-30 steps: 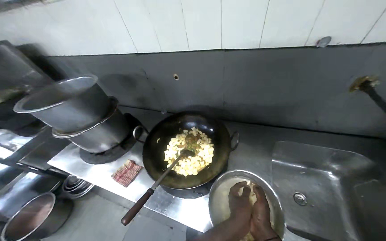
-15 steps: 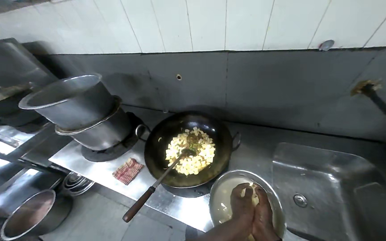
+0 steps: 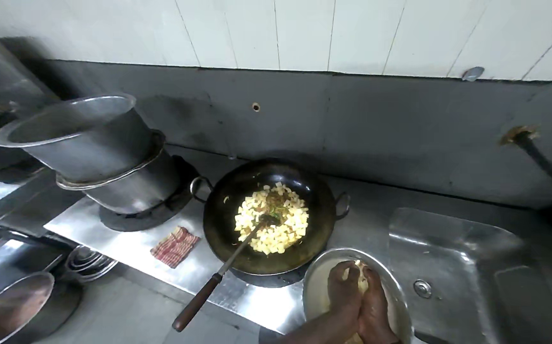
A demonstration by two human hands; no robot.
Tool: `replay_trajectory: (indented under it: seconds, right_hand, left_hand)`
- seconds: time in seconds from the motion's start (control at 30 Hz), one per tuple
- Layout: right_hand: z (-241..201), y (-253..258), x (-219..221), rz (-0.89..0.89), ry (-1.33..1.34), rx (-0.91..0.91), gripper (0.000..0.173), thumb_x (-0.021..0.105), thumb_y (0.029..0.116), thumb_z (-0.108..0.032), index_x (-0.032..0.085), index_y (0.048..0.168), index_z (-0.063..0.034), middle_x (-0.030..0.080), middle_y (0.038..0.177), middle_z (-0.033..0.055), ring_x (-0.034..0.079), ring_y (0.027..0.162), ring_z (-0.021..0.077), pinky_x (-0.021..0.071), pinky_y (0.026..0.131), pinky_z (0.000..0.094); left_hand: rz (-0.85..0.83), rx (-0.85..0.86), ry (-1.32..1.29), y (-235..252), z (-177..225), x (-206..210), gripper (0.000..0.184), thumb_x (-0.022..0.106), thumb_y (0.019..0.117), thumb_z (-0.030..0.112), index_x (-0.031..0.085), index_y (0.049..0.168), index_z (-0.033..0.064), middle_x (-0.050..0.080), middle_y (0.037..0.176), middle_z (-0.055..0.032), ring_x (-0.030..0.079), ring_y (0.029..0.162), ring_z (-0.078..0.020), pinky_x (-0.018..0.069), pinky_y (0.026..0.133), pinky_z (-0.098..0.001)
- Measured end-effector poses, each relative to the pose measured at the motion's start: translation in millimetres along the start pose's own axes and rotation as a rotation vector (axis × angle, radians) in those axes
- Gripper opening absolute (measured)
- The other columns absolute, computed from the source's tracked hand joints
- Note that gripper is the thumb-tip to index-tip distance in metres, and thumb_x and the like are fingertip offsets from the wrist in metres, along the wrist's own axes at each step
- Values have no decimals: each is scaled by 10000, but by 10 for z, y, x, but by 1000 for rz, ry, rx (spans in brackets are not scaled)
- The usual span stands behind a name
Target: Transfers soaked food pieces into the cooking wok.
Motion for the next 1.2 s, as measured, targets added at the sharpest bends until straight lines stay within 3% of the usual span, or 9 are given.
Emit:
replay_trajectory:
  seconds: [0.23, 0.37, 0.43, 0.6, 0.7, 0.77, 0.9, 1.07, 1.2]
  right_hand:
    - [-80, 315, 1316, -347, -116, -3, 334, 461, 1083, -319, 593, 1302, -103, 674, 1061, 62, 653, 895, 154, 568, 745, 366]
    - [-100, 646, 1968, -450, -270, 142, 573, 438, 1077, -506, 432, 1550, -183, 446, 1578, 84, 431, 1438, 258, 391, 1144, 557]
    - [-199, 685, 2038, -439, -297, 119, 591, 464, 1075, -490, 405, 1574, -179, 341, 1654, 80, 316, 1520, 279, 303, 1196, 604]
    - [-338, 454, 1519, -524, -358, 17, 393, 462, 1102, -305, 533, 1422, -89, 579, 1401, 101, 616, 1198, 217, 528, 993, 411]
    - [-200, 575, 997, -461, -410, 51, 276, 510, 1086, -227, 623, 1274, -60, 695, 1114, 76, 700, 901, 143, 592, 813, 312]
    - [-65, 777, 642, -419, -464, 54, 236, 522, 1074, -162, 651, 1193, -3, 695, 1036, 90, 692, 839, 147, 599, 772, 312]
    - [269, 1087, 5, -394, -844, 5, 252, 563, 1057, -193, 678, 1171, 1, 694, 1026, 123, 661, 867, 179, 567, 802, 374]
    - [709, 1265, -379, -508, -1423, -120, 284, 596, 1023, -211, 723, 1225, -58, 681, 1259, 198, 628, 1220, 358, 486, 1051, 557]
    - [1065, 1327, -450, -574, -1621, -286, 343, 639, 981, -254, 705, 1298, -139, 632, 1354, 182, 567, 1283, 400, 483, 1023, 594]
  left_hand:
    - [43, 147, -100, 688, 725, -656, 392, 545, 1061, 350, 599, 1338, 77, 669, 1178, -165, 663, 1001, -260, 566, 852, -474]
    - [152, 61, -84, 1330, 1159, -1257, 654, 401, 1056, 581, 362, 1578, 189, 404, 1587, -142, 407, 1432, -337, 370, 1110, -631]
    - [187, 53, -128, 1452, 1251, -1516, 719, 358, 1039, 646, 224, 1633, 265, 228, 1687, -87, 248, 1530, -324, 279, 1159, -668]
    - [151, 34, -254, 1165, 1109, -1626, 627, 407, 1064, 561, 322, 1595, 239, 346, 1639, -50, 360, 1482, -291, 359, 1129, -615]
    - [27, -1, -203, 914, 817, -1357, 465, 354, 1117, 404, 484, 1444, 101, 633, 1347, -104, 646, 1182, -242, 544, 958, -441]
    - [-106, -44, -85, 743, 528, -1067, 386, 359, 1126, 291, 535, 1368, 48, 679, 1212, -116, 694, 1040, -216, 576, 896, -390]
    - [-365, -110, 308, 630, -173, -654, 321, 521, 1067, 144, 568, 1357, 14, 649, 1268, -152, 642, 1128, -252, 538, 960, -453]
    - [-536, -93, 983, 958, -870, -477, 523, 591, 1037, 343, 525, 1453, 32, 574, 1427, -211, 553, 1324, -350, 417, 1121, -559]
    - [-578, 43, 1215, 1171, -1087, -262, 541, 605, 1022, 247, 471, 1492, 15, 479, 1524, -211, 436, 1440, -337, 333, 1207, -494]
Point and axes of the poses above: each hand's wrist, its own y-axis towards the middle knuckle, its own x-axis out of the palm, z = x × y, the point moved 5 cm from there along y, towards the middle knuckle
